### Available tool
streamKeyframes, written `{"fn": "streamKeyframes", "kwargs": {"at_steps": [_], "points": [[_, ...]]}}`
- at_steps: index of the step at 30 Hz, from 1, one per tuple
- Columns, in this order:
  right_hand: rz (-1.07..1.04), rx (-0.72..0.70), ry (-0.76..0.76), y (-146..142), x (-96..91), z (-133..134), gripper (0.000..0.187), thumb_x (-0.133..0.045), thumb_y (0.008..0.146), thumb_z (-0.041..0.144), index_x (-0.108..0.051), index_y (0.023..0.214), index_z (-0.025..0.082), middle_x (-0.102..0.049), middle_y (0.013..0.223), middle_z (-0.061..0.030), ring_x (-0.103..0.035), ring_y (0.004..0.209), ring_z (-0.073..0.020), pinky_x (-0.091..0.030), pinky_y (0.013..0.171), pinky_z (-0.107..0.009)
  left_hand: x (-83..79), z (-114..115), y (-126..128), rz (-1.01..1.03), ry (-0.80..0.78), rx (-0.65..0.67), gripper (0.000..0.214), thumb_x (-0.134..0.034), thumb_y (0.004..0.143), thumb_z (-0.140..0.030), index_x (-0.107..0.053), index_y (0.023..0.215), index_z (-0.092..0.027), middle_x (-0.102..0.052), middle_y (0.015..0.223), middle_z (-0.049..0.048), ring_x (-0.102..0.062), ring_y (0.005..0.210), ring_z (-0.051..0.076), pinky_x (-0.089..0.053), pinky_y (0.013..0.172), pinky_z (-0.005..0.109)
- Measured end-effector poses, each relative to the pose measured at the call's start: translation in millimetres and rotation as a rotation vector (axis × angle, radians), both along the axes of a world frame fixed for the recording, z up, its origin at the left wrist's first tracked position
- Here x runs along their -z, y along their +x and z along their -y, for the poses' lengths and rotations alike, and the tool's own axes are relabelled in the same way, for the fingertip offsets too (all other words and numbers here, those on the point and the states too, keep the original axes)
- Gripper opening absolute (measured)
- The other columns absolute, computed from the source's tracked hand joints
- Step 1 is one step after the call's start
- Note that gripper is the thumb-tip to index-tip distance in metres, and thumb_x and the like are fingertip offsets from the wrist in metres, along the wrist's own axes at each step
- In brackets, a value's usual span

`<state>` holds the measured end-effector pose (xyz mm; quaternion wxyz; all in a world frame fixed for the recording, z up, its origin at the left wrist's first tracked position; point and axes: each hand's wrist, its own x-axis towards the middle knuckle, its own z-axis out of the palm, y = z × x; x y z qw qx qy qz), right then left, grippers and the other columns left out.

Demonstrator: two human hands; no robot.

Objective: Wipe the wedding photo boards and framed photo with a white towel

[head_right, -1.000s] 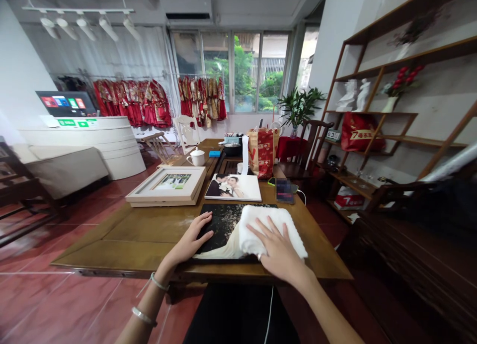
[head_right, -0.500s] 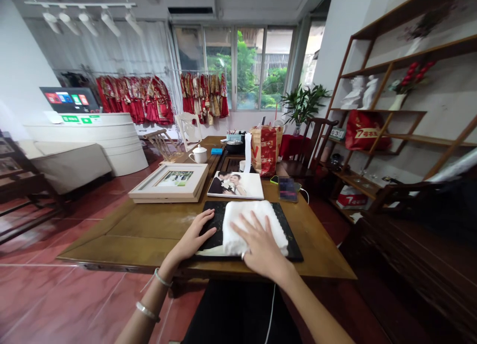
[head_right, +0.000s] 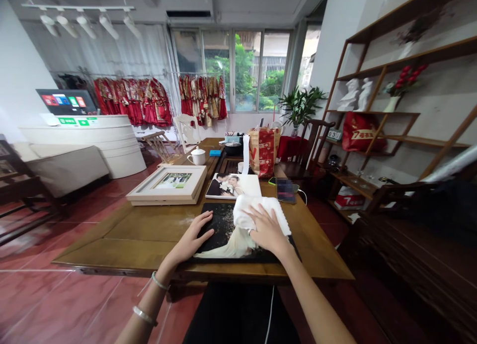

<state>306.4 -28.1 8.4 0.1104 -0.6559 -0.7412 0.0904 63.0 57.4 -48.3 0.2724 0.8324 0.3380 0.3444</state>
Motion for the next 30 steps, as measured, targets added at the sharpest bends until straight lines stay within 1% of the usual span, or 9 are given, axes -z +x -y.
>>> {"fn": "streamKeyframes", "kwargs": {"at_steps": [3, 5, 11, 14, 17, 21, 24, 27, 30], "points": [[0.065, 0.141, 0.022, -12, 3.3, -15, 0.066, -0.043, 0.074, 0.018, -0.034, 0.139, 0.028, -0.025, 0.149, -0.0011, -0.011, 0.137, -0.0301, -0.004, 0.107, -0.06, 1.5, -2, 0, 0.027, -0.018, -0.014, 0.037, -0.038, 0.092, -0.033, -0.049, 0.125, -0.021, -0.042, 0.14, 0.0082, -0.033, 0.133, 0.019, -0.023, 0.113, 0.04], [0.092, 0.148, 0.066, -29, 6.6, -7, 0.069, -0.046, 0.072, 0.017, -0.033, 0.14, 0.029, -0.024, 0.149, -0.0023, -0.008, 0.137, -0.0326, -0.002, 0.105, -0.062, 2.7, -3, 0, 0.037, -0.025, -0.022, 0.038, -0.032, 0.093, -0.029, -0.049, 0.125, -0.019, -0.042, 0.14, 0.0084, -0.033, 0.133, 0.018, -0.022, 0.113, 0.04], [-0.013, -0.216, 0.059, -74, 7.9, 65, 0.092, -0.046, 0.056, 0.009, -0.025, 0.141, 0.036, -0.013, 0.152, 0.0051, 0.004, 0.138, -0.0268, 0.006, 0.107, -0.057, 5.4, -7, -2, 0.073, -0.006, 0.012, 0.037, -0.034, 0.092, -0.026, -0.05, 0.125, -0.018, -0.042, 0.14, 0.0107, -0.036, 0.131, 0.019, -0.025, 0.112, 0.041], [-0.076, -0.327, 0.021, -71, 4.2, 90, 0.093, -0.043, 0.053, 0.007, -0.028, 0.14, 0.037, -0.014, 0.151, 0.0086, 0.0, 0.139, -0.0249, 0.006, 0.109, -0.055, 7.5, -8, -3, 0.094, 0.007, 0.032, 0.037, -0.036, 0.091, -0.025, -0.05, 0.125, -0.02, -0.043, 0.14, 0.01, -0.036, 0.131, 0.019, -0.027, 0.111, 0.041], [-0.094, -0.293, 0.019, -52, 3.3, 94, 0.088, -0.041, 0.056, 0.007, -0.032, 0.139, 0.036, -0.023, 0.148, 0.01, -0.008, 0.139, -0.021, 0.003, 0.111, -0.051, 9.6, -9, -2, 0.072, 0.008, 0.01, 0.037, -0.037, 0.09, -0.022, -0.051, 0.125, -0.019, -0.043, 0.139, 0.0096, -0.036, 0.131, 0.018, -0.025, 0.112, 0.041], [-0.061, -0.066, 0.024, -21, 2.0, 65, 0.078, -0.04, 0.062, 0.009, -0.038, 0.137, 0.029, -0.032, 0.146, 0.005, -0.015, 0.138, -0.0221, -0.002, 0.111, -0.052, 11.5, -10, -1, 0.054, 0.018, -0.001, 0.038, -0.036, 0.09, -0.02, -0.051, 0.125, -0.019, -0.044, 0.139, 0.0092, -0.036, 0.131, 0.018, -0.024, 0.113, 0.04], [-0.024, 0.099, -0.014, -9, -6.9, 26, 0.061, -0.042, 0.073, 0.017, -0.044, 0.134, 0.015, -0.039, 0.142, -0.0081, -0.021, 0.135, -0.0268, -0.009, 0.109, -0.052, 12.6, -10, -2, 0.063, 0.031, 0.014, 0.038, -0.036, 0.09, -0.02, -0.051, 0.125, -0.019, -0.044, 0.139, 0.0087, -0.036, 0.131, 0.017, -0.025, 0.112, 0.041], [-0.022, 0.123, -0.037, -14, -20.2, -18, 0.05, -0.04, 0.082, 0.028, -0.05, 0.127, 0.009, -0.044, 0.137, -0.0177, -0.03, 0.13, -0.0313, -0.019, 0.105, -0.053, 13.3, -11, -3, 0.072, 0.033, 0.021, 0.038, -0.037, 0.09, -0.019, -0.051, 0.125, -0.02, -0.044, 0.138, 0.0084, -0.037, 0.131, 0.017, -0.025, 0.112, 0.041], [-0.028, 0.071, -0.041, -38, -29.7, -54, 0.043, -0.042, 0.083, 0.035, -0.059, 0.115, 0.011, -0.051, 0.129, -0.0188, -0.038, 0.124, -0.0338, -0.025, 0.1, -0.053, 13.1, -11, -4, 0.073, 0.033, 0.029, 0.038, -0.037, 0.089, -0.019, -0.051, 0.124, -0.02, -0.045, 0.138, 0.0089, -0.037, 0.13, 0.018, -0.026, 0.112, 0.041]]}}
